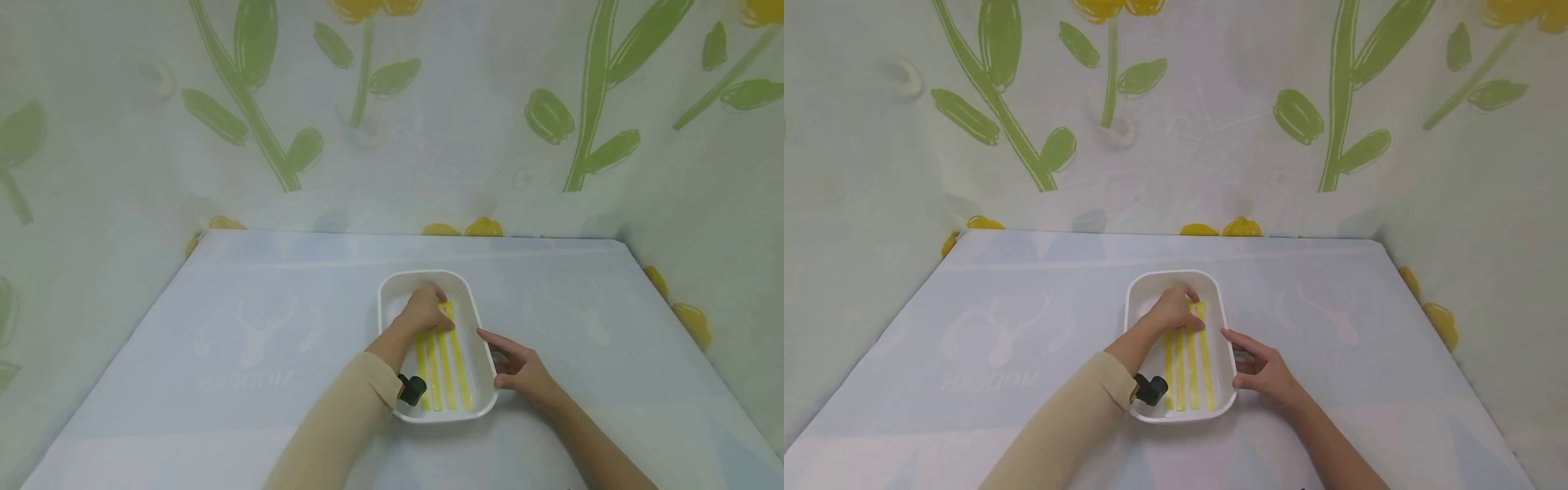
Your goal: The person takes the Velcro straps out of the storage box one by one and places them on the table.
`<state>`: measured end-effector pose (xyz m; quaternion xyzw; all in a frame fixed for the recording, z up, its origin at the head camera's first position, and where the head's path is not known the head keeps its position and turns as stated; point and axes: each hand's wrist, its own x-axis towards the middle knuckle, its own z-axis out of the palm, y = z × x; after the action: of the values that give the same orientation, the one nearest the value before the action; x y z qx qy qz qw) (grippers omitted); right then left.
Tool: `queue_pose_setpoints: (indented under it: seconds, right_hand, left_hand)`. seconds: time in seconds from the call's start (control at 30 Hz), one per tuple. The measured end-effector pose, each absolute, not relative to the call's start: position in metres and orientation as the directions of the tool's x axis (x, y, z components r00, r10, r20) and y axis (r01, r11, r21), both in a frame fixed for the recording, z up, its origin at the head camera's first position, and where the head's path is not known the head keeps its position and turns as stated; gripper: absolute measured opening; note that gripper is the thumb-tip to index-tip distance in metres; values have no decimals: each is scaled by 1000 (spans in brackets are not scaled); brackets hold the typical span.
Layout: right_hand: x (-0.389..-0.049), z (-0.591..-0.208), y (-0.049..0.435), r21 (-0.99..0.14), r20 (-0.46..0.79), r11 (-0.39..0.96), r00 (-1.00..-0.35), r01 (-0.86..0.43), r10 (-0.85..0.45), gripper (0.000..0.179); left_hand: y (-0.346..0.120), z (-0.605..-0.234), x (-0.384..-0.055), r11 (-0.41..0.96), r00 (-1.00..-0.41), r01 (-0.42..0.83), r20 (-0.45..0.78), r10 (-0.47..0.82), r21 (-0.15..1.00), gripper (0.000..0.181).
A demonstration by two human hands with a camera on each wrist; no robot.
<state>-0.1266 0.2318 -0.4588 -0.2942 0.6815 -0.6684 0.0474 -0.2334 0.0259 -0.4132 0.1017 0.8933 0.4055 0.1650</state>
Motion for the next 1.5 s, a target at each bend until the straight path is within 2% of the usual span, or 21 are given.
queue_pose_setpoints:
  seconds: [0.37,0.63,0.87,1.13,1.5]
  right_hand:
    - [-125,-459,233,-953,281,-18,-855,-304,-437,68]
    - [-124,-460,232,-950,276,10,-853,-313,-443,66]
    - [-124,-460,231,-953,267,10,-854,-303,-446,66]
    - [-125,-459,233,-947,285,2,-845,-321,-452,66]
    - [-124,-459,232,-951,255,54,-869,-306,-424,66]
  left_hand:
    - [29,-412,-237,593,-915,-17,-252,316,805,37]
    - [30,-411,-237,364,-908,-151,-274,316,919,37]
    - [31,-409,-241,184,-914,-188,-240,327,965,49]
    - [29,-403,-243,105,-898,-227,-250,363,968,51]
    - [23,-396,-251,-31,-880,-201,-166,445,979,58]
